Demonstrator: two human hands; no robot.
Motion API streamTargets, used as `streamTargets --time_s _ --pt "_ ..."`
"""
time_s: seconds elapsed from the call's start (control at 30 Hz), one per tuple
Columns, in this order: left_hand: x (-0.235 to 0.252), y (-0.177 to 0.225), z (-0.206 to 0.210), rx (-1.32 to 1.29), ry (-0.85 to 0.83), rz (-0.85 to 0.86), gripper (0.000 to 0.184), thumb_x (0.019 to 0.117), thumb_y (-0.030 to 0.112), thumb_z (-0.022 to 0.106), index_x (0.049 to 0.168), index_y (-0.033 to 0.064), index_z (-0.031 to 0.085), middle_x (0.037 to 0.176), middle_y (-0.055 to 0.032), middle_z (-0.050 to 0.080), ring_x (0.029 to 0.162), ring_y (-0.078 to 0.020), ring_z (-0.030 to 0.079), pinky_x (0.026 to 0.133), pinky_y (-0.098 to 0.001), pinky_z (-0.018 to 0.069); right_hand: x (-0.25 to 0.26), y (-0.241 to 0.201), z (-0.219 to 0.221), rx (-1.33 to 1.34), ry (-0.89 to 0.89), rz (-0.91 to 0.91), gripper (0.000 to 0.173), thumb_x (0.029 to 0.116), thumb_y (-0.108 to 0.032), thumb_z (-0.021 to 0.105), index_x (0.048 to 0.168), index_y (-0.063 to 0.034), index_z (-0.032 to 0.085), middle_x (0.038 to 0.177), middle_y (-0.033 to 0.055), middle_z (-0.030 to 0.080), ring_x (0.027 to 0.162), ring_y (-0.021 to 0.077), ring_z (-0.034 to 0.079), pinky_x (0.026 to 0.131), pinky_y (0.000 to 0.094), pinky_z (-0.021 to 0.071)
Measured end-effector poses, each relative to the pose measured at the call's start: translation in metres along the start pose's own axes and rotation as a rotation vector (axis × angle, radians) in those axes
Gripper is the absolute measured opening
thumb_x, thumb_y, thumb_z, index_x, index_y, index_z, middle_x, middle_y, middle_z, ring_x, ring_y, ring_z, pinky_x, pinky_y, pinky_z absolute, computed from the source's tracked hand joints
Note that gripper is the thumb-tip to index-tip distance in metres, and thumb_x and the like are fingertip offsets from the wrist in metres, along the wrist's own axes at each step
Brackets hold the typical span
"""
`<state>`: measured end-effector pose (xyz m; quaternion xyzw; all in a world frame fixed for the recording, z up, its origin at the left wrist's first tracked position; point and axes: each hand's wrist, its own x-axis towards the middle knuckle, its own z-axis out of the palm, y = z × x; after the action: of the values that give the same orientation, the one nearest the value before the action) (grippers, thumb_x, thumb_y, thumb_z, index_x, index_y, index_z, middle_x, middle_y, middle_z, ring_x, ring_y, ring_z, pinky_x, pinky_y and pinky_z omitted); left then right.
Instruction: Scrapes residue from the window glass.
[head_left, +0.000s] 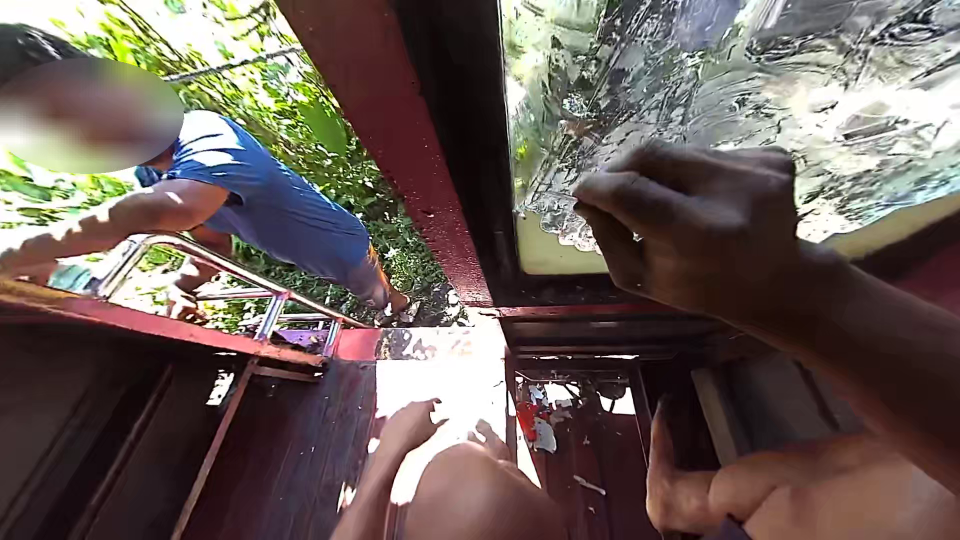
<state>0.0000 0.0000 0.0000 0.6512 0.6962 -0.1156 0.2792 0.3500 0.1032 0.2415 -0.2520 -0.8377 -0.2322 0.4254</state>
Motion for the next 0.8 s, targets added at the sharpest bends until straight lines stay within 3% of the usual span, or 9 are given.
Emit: streamTargets --time_s 0.07,0.1,0.13,0.2,0.27,0.37,0.57,0.7,0.8 --pt "0.024 0.018 -0.078 -0.345 0.317 0.147 0.041 0.1040 0.029 0.059 0.131 -0.0019 0.063 0.121 -0.0230 0.069 0.112 -0.0381 0.066 0.100 -0.0595 0.0496 -0.009 0.002 0.006 -0.051 0.015 -0.030 0.019 0.0977 -0.007 0.056 0.098 -0.0003 0.073 0.079 0.0168 0.070 0.062 0.0315 0.065 0.046 0.0402 0.0435" --pt "0.025 0.035 -0.110 -0.561 0.486 0.239 0.039 0.1046 0.026 0.056 0.130 -0.0036 0.061 0.117 -0.0192 0.070 0.105 -0.0308 0.068 0.096 -0.0529 0.0523 -0.011 0.003 0.008 -0.066 0.032 -0.049 0.019 0.0974 -0.007 0.056 0.099 -0.0007 0.074 0.080 0.0163 0.071 0.062 0.0309 0.066 0.047 0.0395 0.0444" --pt "0.023 0.054 -0.134 -0.752 0.643 0.366 0.041 0.1048 0.028 0.050 0.131 -0.0028 0.058 0.114 -0.0117 0.071 0.100 -0.0210 0.069 0.092 -0.0441 0.0560 -0.011 0.004 0.009 -0.073 0.045 -0.064 0.020 0.0975 -0.006 0.056 0.101 -0.0007 0.075 0.078 0.0162 0.071 0.061 0.0305 0.065 0.047 0.0390 0.0436" --pt "0.015 0.098 -0.170 -1.055 0.842 0.683 0.054 0.1050 0.051 0.044 0.135 0.0059 0.050 0.113 0.0073 0.069 0.102 -0.0041 0.067 0.089 -0.0295 0.0572 -0.010 0.002 0.010 -0.076 0.040 -0.080 0.022 0.0982 -0.005 0.056 0.107 -0.0009 0.076 0.076 0.0157 0.069 0.059 0.0301 0.063 0.047 0.0384 0.0413" --pt "0.006 0.137 -0.188 -1.237 0.850 0.938 0.066 0.0989 0.068 0.043 0.137 0.0138 0.045 0.118 0.0138 0.065 0.112 -0.0007 0.062 0.097 -0.0276 0.0537 -0.009 0.001 0.010 -0.079 0.021 -0.094 0.022 0.0967 -0.003 0.055 0.105 -0.0005 0.076 0.076 0.0156 0.069 0.060 0.0300 0.063 0.047 0.0385 0.0416" --pt "0.002 0.172 -0.184 -1.359 0.848 1.123 0.042 0.0939 0.066 0.053 0.118 0.0312 0.058 0.104 0.0229 0.070 0.101 0.0063 0.066 0.089 -0.0215 0.0567 -0.008 0.000 0.009 -0.066 0.005 -0.104 0.023 0.0956 -0.002 0.055 0.103 0.0000 0.077 0.078 0.0158 0.070 0.061 0.0291 0.063 0.048 0.0375 0.0416" --pt "0.003 0.178 -0.182 -1.383 0.916 1.109 0.036 0.0990 0.058 0.053 0.115 0.0253 0.056 0.097 0.0218 0.070 0.094 0.0057 0.067 0.085 -0.0206 0.0581 -0.011 -0.001 0.016 0.000 -0.005 -0.130 0.021 0.0959 -0.002 0.057 0.103 0.0026 0.075 0.076 0.0160 0.066 0.060 0.0267 0.058 0.048 0.0343 0.0387" --pt "0.002 0.180 -0.182 -1.389 0.929 1.133 0.033 0.0980 0.058 0.054 0.113 0.0286 0.058 0.097 0.0220 0.071 0.094 0.0064 0.067 0.085 -0.0199 0.0582 -0.012 0.001 0.016 0.018 0.009 -0.116 0.021 0.0962 -0.003 0.057 0.104 0.0017 0.076 0.076 0.0150 0.064 0.062 0.0243 0.056 0.050 0.0319 0.0370" --pt "-0.002 0.184 -0.183 -1.426 0.955 1.138 0.025 0.1033 0.050 0.049 0.110 0.0283 0.060 0.095 0.0205 0.071 0.093 0.0060 0.068 0.084 -0.0188 0.0579 -0.010 0.000 0.017 0.016 0.004 -0.114 0.021 0.0958 -0.003 0.056 0.101 0.0016 0.076 0.076 0.0150 0.065 0.061 0.0251 0.056 0.048 0.0331 0.0366"
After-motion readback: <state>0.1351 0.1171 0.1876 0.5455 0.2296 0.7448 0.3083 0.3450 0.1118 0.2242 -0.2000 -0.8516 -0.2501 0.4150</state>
